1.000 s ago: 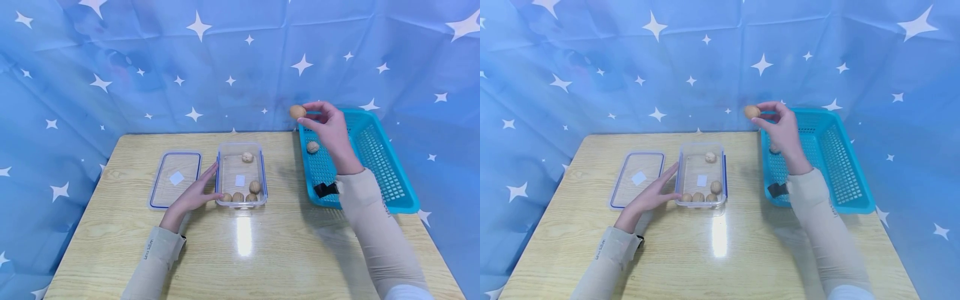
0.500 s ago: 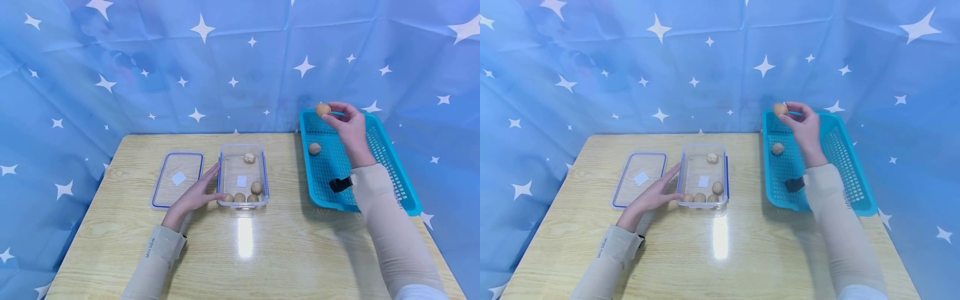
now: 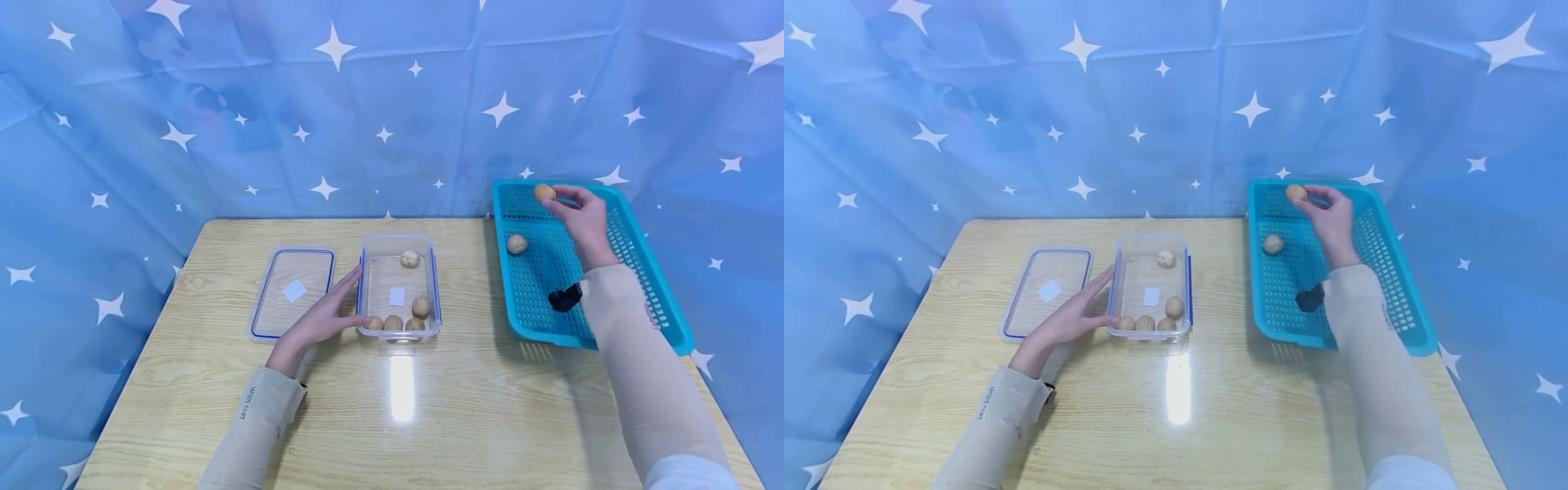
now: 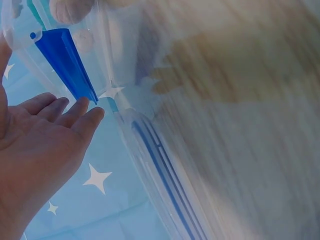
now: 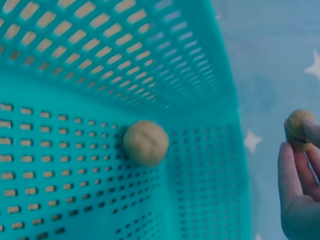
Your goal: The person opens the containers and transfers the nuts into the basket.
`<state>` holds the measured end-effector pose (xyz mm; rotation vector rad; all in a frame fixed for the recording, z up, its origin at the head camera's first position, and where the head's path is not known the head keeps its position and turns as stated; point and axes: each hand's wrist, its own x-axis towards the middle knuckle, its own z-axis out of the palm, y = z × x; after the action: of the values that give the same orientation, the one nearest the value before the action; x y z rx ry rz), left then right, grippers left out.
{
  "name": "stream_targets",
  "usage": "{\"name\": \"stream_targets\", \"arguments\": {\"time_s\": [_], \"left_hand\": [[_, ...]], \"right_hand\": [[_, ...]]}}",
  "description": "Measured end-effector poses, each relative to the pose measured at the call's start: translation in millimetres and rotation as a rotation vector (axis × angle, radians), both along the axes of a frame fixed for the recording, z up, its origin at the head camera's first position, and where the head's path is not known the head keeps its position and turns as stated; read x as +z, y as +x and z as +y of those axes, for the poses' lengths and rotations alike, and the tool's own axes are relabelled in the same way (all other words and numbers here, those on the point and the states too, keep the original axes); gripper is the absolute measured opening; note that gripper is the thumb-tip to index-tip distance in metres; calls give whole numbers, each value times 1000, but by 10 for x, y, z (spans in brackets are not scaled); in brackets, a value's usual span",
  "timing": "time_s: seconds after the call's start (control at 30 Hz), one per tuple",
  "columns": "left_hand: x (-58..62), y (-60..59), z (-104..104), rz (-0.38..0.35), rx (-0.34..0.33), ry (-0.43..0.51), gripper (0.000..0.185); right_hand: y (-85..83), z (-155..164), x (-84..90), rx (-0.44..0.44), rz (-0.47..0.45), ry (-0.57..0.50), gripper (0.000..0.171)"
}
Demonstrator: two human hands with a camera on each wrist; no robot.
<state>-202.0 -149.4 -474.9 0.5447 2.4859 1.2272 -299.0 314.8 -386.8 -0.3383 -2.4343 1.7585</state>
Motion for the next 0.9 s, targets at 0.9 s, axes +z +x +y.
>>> {"name": "stream_targets", "arguments": {"time_s": [0.9], "left_hand": [[-6, 1, -3, 10, -6, -8, 98]], "right_hand": [[-303, 431, -685, 194, -314, 89, 63]]}}
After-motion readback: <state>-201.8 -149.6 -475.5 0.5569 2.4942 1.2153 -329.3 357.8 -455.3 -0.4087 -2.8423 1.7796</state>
